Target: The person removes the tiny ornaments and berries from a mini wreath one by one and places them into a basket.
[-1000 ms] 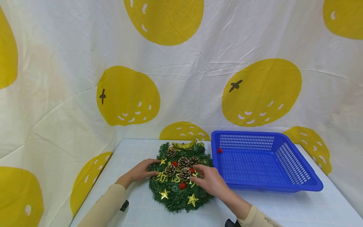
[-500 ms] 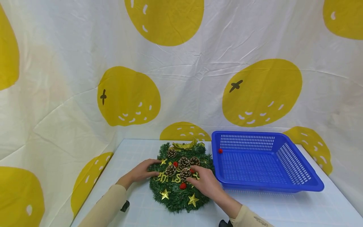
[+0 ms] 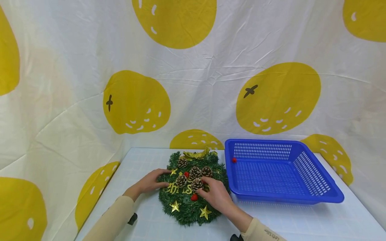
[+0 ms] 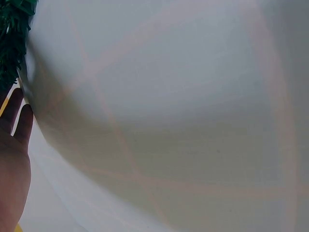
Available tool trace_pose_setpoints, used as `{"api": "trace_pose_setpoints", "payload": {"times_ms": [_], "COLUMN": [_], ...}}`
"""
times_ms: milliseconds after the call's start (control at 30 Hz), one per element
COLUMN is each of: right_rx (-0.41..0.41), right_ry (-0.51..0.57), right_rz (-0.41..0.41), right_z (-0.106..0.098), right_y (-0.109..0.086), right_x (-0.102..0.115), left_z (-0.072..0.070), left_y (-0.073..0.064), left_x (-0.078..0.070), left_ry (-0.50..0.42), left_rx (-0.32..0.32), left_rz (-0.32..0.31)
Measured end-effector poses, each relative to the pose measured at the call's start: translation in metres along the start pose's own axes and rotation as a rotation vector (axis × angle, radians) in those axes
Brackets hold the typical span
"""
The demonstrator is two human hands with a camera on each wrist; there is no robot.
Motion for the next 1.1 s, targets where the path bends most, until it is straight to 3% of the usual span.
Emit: {"api": "trace_pose_setpoints", "payload": {"times_ms": [467, 900, 1100], "right_rx": [-0.017, -0.088, -0.086], "right_ry": [0.0, -0.025, -0.043], "right_rz": [0.031, -0.029, -0.006], "right_z": [0.0056, 0.0044, 0.0069], "right_y": [0.0041, 0.0078, 0.0092], "right_x": [0.0005, 0.005, 0.0054], "left_z": [-0.0016, -0.0003, -0.0005], "left_y": [-0.0004, -0.0006, -0.0008], "left_x": [-0.0007, -0.0022, -0.0027], "left_ry": [0.008, -0.008, -0.013], "left_rx": [-0.004, 0.007, 0.006], "left_rz": [-0.006, 0.004, 0.003]}}
Point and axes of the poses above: each hand's wrist, its own y-axis towards the middle knuckle, its own z-axis out of the palm, x = y × z, the point moved 9 cm from there along y, towards the middle knuckle, and after that the axes turned 14 degrees about -y, right-handed, at the moved point
